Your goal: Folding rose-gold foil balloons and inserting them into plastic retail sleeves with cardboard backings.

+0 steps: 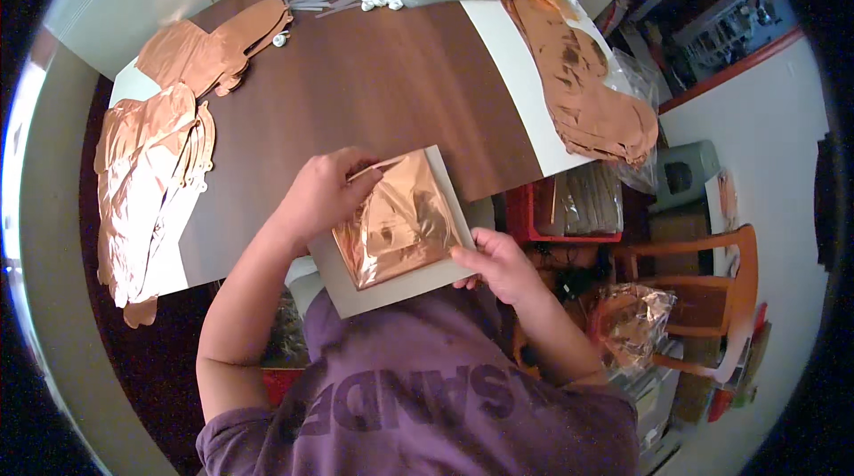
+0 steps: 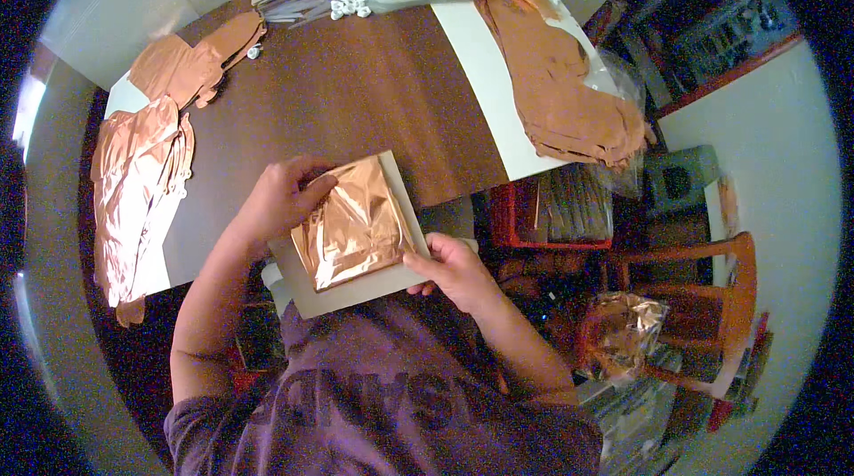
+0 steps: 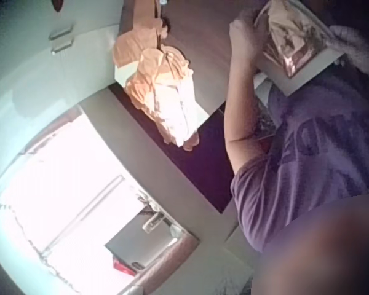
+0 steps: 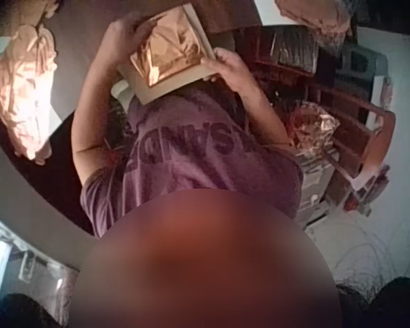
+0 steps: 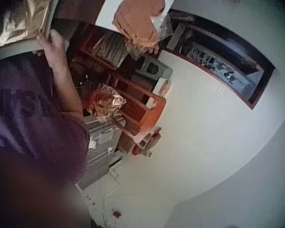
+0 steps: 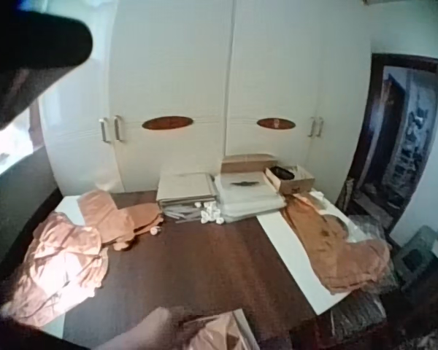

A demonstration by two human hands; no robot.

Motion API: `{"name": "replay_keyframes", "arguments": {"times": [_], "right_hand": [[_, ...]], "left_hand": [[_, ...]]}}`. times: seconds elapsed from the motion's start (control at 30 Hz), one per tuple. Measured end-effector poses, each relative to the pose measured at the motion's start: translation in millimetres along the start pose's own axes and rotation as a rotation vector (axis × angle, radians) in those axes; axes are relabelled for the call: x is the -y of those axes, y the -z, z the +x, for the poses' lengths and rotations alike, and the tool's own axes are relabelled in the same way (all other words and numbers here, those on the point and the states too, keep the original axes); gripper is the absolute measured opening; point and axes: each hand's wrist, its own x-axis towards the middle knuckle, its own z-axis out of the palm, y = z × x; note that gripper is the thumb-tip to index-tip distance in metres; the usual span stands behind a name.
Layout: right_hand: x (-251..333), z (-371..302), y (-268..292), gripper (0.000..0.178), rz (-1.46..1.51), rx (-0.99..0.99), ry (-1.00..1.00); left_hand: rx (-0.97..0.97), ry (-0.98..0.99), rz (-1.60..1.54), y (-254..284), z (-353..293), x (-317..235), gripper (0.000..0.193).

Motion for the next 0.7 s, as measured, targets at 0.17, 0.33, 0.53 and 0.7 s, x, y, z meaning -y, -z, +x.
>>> {"name": "replay_keyframes", "arguments": {"times": [0.17, 0.33, 0.53, 0.7], "right_hand": [[20, 17, -1, 0.019, -0.026, -0.019, 0.172], [11, 29, -1, 0.017, 0.032, 0.024, 0.160], [15, 31, -9, 0.017, 0.046, -0.040, 0.139], [14, 32, -11, 0.018, 0.007, -0.093, 0.152]], "left_hand": [[-0.056, 0.030, 0.033, 18, 9, -1, 0.029], [-0.083, 0.010, 0.002, 17, 8, 12, 0.030], [-0.097, -0.050, 0.138, 19, 11, 20, 0.028], [-0.227, -0.194, 0.423, 8, 21, 6, 0.041]]}}
